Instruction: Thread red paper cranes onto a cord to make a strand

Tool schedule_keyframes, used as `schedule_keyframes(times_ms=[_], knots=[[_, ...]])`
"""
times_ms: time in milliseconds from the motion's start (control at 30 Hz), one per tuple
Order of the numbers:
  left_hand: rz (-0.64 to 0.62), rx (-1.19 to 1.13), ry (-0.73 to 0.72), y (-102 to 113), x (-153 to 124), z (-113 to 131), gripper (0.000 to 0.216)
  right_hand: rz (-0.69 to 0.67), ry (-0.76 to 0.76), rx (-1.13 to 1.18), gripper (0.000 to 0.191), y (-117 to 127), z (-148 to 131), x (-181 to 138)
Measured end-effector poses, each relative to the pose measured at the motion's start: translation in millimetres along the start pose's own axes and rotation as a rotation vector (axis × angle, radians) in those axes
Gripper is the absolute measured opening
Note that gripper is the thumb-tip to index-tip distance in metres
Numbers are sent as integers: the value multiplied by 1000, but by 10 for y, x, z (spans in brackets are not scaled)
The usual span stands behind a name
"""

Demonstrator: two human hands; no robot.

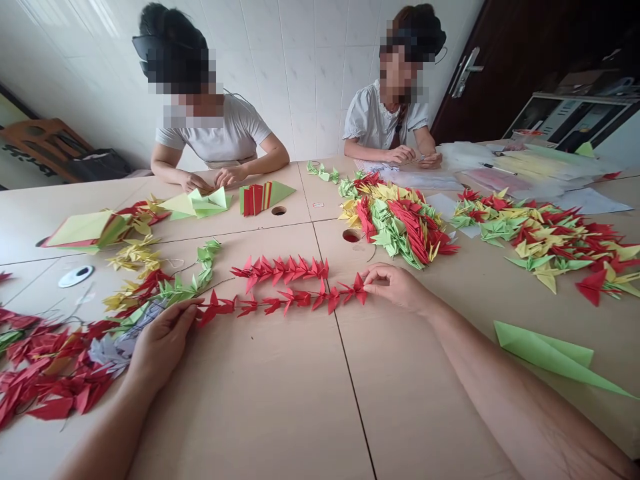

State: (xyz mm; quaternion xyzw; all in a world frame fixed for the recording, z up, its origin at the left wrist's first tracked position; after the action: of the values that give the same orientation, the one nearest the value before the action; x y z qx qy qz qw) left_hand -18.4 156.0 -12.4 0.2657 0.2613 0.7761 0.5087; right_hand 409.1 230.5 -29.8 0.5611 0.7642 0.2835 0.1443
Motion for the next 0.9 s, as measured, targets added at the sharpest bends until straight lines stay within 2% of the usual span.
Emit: schedule_keyframes(times_ms=[200, 367, 633, 800, 900], knots=[[-21, -14, 47, -28, -11, -19, 51, 10, 15, -48, 11, 105, -37, -15], [-28, 19, 38, -26, -17, 12, 50, 48, 21, -137, 12, 215, -25, -27], [-65, 54, 28, -62, -43, 42, 44, 31, -19, -158, 12, 327, 71, -50], [-84, 38, 40, -90, -36, 22, 46, -20, -12, -173, 15, 334, 74, -64], [-91, 33, 31, -101, -35, 34, 44, -33, 29, -229, 11, 302, -13, -74]])
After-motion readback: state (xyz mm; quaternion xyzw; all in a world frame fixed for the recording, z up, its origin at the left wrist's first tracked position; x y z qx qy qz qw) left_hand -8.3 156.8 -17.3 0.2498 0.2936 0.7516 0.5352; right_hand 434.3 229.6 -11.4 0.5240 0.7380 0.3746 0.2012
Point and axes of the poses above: each hand's wrist, its own x-axis towards the middle knuckle, its own y-axis out of the back of the hand, z = x × y, the point moved 9 cm from there along x, towards the middle knuckle, and after that the axes turned 5 degrees about -x, right-handed, at the moved point
